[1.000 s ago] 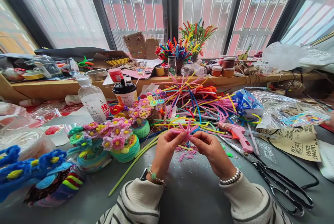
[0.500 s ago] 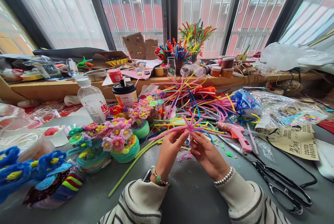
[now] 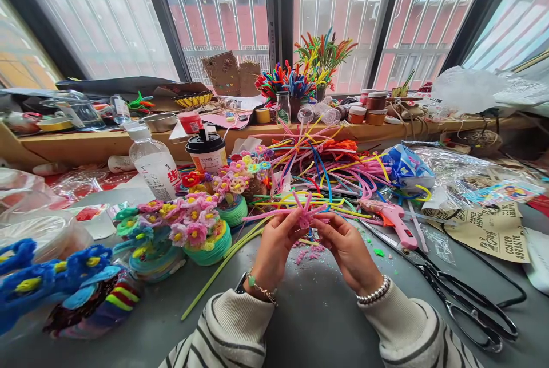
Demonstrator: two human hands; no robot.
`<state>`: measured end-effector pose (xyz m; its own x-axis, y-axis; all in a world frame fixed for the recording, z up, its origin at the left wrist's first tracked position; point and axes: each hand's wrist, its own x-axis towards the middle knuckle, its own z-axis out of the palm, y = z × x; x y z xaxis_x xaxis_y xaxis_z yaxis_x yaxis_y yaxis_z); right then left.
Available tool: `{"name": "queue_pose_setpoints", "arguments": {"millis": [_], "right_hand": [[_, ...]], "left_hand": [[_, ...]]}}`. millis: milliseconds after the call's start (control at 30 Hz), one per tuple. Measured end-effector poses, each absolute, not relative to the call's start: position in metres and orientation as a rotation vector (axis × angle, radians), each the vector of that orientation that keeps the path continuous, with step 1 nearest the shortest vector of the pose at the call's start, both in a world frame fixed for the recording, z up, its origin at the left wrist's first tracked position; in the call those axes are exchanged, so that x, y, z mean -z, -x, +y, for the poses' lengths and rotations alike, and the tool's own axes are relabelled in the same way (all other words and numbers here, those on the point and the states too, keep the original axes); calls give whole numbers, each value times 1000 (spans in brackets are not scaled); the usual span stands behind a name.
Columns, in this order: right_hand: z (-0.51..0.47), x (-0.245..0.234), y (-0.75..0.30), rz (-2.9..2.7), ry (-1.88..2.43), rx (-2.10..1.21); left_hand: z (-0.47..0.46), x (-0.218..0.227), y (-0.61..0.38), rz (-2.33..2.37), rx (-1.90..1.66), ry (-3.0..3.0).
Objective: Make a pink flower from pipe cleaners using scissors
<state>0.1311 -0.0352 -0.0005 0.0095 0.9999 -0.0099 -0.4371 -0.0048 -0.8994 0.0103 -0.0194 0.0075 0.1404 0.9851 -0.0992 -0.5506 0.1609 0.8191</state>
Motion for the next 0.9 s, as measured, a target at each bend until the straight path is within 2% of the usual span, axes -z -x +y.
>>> {"name": "queue_pose_setpoints", "arguments": {"millis": [700,900], "right_hand": [[-31,2,-133,-1034,848,-1176],[-33,4,-135,-1226,937,-906]], "left_hand": [[-23,-7,-11,848,-1126,-894],[-23,-7,-11,877,-1153,-873]]}}
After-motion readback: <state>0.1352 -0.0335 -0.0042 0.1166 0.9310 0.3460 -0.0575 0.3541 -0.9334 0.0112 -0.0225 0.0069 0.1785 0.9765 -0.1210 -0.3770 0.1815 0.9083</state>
